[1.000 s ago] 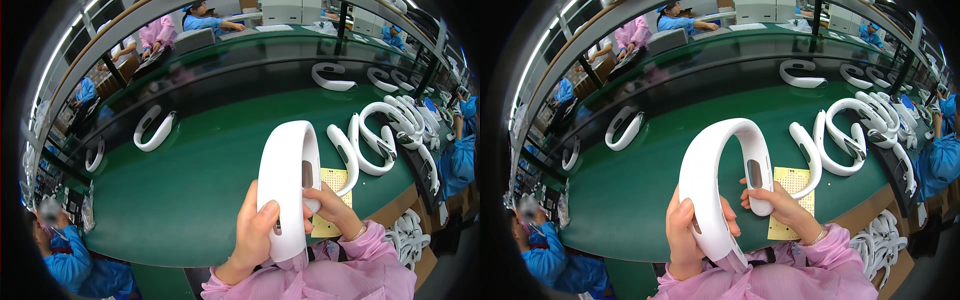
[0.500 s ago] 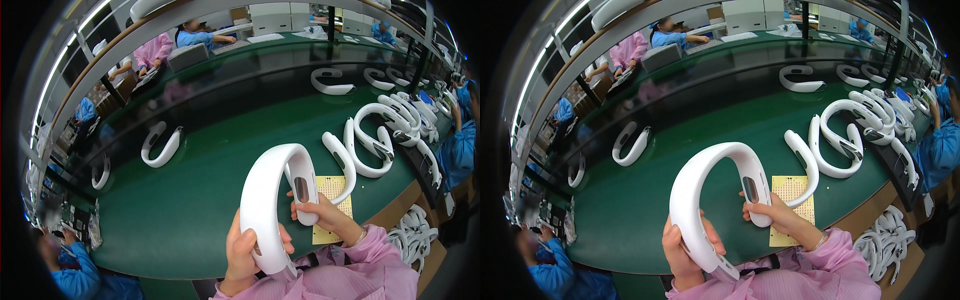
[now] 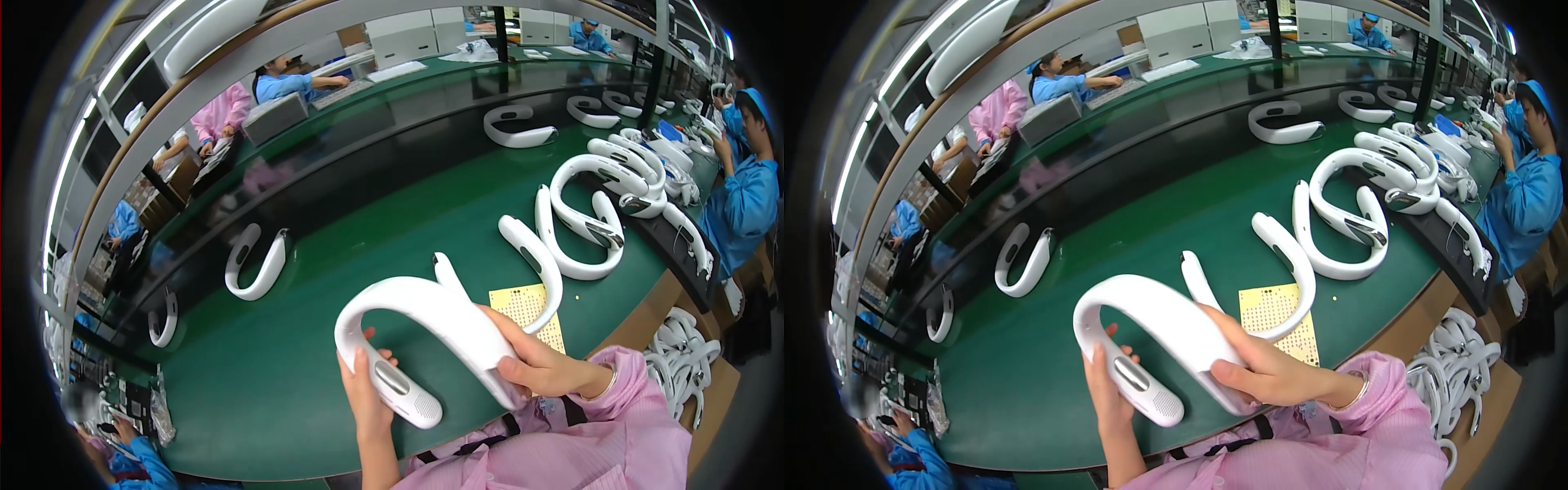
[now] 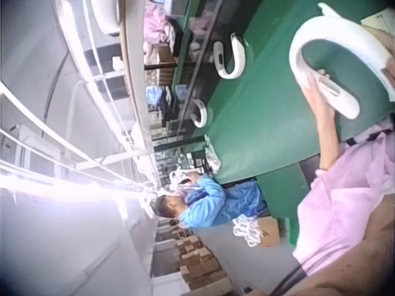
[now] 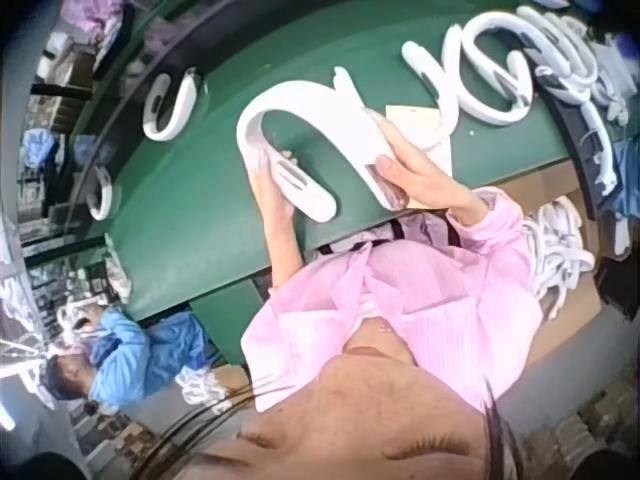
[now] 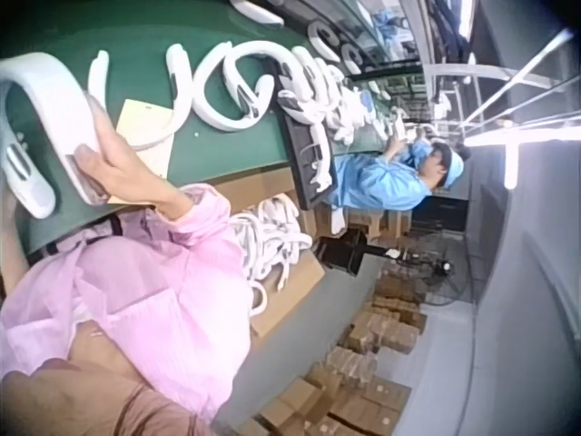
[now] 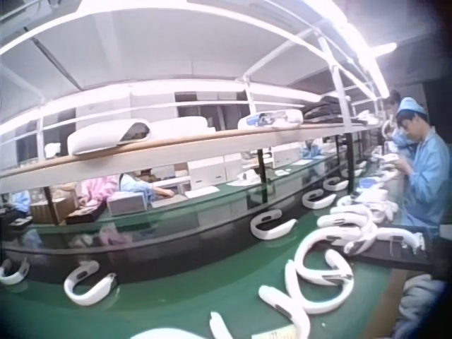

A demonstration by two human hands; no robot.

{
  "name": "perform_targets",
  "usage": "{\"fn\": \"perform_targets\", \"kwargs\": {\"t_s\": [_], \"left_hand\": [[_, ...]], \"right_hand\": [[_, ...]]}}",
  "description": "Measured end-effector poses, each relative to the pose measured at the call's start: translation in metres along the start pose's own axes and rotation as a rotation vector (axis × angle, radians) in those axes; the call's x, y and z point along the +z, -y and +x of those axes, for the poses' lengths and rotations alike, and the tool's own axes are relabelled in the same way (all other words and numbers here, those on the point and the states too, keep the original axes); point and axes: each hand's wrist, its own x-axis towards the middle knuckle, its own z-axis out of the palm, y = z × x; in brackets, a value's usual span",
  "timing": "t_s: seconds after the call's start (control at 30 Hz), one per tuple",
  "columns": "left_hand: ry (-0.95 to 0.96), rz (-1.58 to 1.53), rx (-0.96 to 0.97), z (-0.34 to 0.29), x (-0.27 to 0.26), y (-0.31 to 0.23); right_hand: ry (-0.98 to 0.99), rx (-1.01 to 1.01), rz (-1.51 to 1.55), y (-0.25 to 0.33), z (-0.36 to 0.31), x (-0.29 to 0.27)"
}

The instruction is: Inspecting and assembling white plastic neck fans at an industrial assembly line workstation.

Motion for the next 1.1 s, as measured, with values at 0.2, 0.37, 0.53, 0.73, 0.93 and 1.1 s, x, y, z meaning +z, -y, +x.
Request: {"fn": "perform_targets", "kwargs": {"t_s": [0.2, 0.37, 0.53, 0.73, 0.93, 1.1], "left_hand": [[0.173, -0.132, -0.139, 0.021, -0.001, 0.048], [0.321, -0.345, -0.148, 0.009, 0.014, 0.034], [0.313, -0.099, -0.373, 0.003, 0.016, 0.014], [0.465, -0.135, -0.276, -0.006, -0.002, -0.032], [0.489, 0.277, 0.051, 0.001, 0.0, -0.042], [0.345, 0.265, 0.207, 0.006, 0.007, -0.042]], "right_hand": [[0.161, -0.184, -0.103, 0.035, 0.009, 0.017], [0.08, -0.205, -0.168, 0.037, 0.017, 0.02], [-0.399, -0.825, -0.967, 0.039, 0.04, 0.0], [-0.381, -0.578, -0.406, 0.006, 0.045, -0.054], [-0.481, -0.441, -0.26, 0.007, 0.032, -0.047], [-0.343, -0.065, 0.014, 0.029, 0.044, -0.042]]}}
